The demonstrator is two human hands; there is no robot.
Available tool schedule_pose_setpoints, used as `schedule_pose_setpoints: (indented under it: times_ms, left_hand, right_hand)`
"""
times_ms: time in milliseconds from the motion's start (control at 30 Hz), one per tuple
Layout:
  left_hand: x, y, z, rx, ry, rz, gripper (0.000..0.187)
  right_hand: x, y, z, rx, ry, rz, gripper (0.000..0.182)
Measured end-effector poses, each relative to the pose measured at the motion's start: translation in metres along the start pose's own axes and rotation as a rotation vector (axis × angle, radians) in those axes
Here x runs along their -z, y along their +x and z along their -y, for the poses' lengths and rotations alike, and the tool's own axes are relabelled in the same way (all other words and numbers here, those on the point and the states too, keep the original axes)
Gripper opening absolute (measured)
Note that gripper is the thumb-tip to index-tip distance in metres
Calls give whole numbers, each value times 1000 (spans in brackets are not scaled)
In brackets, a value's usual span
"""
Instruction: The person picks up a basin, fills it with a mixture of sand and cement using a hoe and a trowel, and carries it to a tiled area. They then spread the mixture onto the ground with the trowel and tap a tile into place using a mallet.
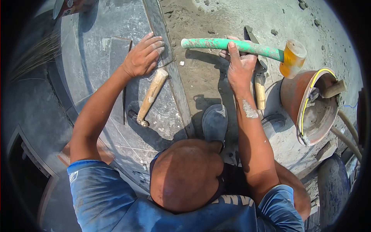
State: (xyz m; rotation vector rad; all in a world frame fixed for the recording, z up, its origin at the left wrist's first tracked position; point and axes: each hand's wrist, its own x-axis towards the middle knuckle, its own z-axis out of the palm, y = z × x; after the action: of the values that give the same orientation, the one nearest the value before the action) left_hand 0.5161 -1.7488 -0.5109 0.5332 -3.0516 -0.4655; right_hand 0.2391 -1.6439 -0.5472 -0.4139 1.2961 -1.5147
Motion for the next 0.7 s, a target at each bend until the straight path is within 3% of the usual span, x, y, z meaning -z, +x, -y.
schedule_pose_setpoints:
  times_ms: [167, 467, 700]
  left_hand:
    - [2, 2, -1, -1, -10, -5, 33]
    - [-1, 0, 0, 23, -41, -11, 32]
    - [-3, -1, 1, 22, -23, -7, 33]
  right_hand:
    - [-26, -27, -28, -43, 48, -129, 35]
    - [-42, -40, -24, -121, 51, -84, 37]
    - [-34, -38, -32, -5, 107, -244, 40]
